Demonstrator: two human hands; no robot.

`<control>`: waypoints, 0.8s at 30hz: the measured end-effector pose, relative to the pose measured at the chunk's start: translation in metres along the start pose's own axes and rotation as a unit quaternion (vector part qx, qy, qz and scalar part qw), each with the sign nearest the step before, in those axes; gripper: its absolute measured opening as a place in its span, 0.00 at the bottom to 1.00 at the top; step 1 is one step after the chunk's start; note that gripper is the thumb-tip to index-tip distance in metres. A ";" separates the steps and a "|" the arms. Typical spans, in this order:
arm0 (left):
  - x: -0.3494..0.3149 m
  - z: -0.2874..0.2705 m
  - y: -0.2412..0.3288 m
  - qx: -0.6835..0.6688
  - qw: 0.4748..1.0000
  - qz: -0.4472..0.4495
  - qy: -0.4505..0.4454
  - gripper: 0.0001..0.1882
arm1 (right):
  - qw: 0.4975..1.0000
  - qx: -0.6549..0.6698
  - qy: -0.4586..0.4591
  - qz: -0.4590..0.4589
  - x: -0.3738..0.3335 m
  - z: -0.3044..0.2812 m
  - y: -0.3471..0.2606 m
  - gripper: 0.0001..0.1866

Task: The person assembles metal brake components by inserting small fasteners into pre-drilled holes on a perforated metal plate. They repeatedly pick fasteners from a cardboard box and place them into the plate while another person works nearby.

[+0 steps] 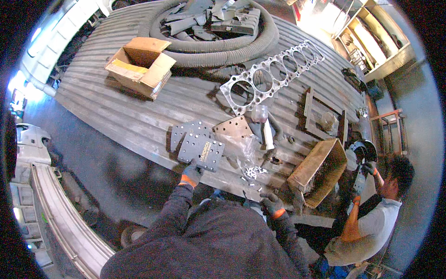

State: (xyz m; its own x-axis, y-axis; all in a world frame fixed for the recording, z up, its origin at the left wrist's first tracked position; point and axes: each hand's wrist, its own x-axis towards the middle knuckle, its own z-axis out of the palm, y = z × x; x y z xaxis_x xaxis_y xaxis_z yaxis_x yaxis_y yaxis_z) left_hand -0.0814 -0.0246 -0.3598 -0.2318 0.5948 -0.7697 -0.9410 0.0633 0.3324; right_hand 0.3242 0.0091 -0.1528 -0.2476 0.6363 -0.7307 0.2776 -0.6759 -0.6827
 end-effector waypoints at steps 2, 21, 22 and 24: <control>-0.006 -0.002 -0.014 -0.033 0.999 -0.015 -0.020 0.15 | 0.999 0.033 -0.015 0.036 0.005 0.009 -0.008 0.13; -0.017 0.005 -0.102 0.335 0.911 0.241 0.019 0.18 | 0.998 -0.052 -0.020 0.001 0.022 -0.036 -0.009 0.12; -0.013 0.002 -0.103 0.275 0.941 0.198 0.022 0.19 | 0.999 -0.036 -0.015 0.009 0.022 -0.041 -0.011 0.12; 0.005 -0.012 -0.102 0.154 0.983 0.100 0.019 0.20 | 1.000 -0.023 -0.012 0.005 0.023 -0.052 -0.012 0.12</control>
State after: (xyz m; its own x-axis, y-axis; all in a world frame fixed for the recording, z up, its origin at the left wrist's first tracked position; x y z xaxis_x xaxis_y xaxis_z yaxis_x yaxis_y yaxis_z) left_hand 0.0102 -0.0380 -0.4041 -0.4191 0.5905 -0.6896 -0.7577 0.1910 0.6240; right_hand 0.3635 0.0512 -0.1613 -0.2674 0.6197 -0.7378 0.3232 -0.6637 -0.6746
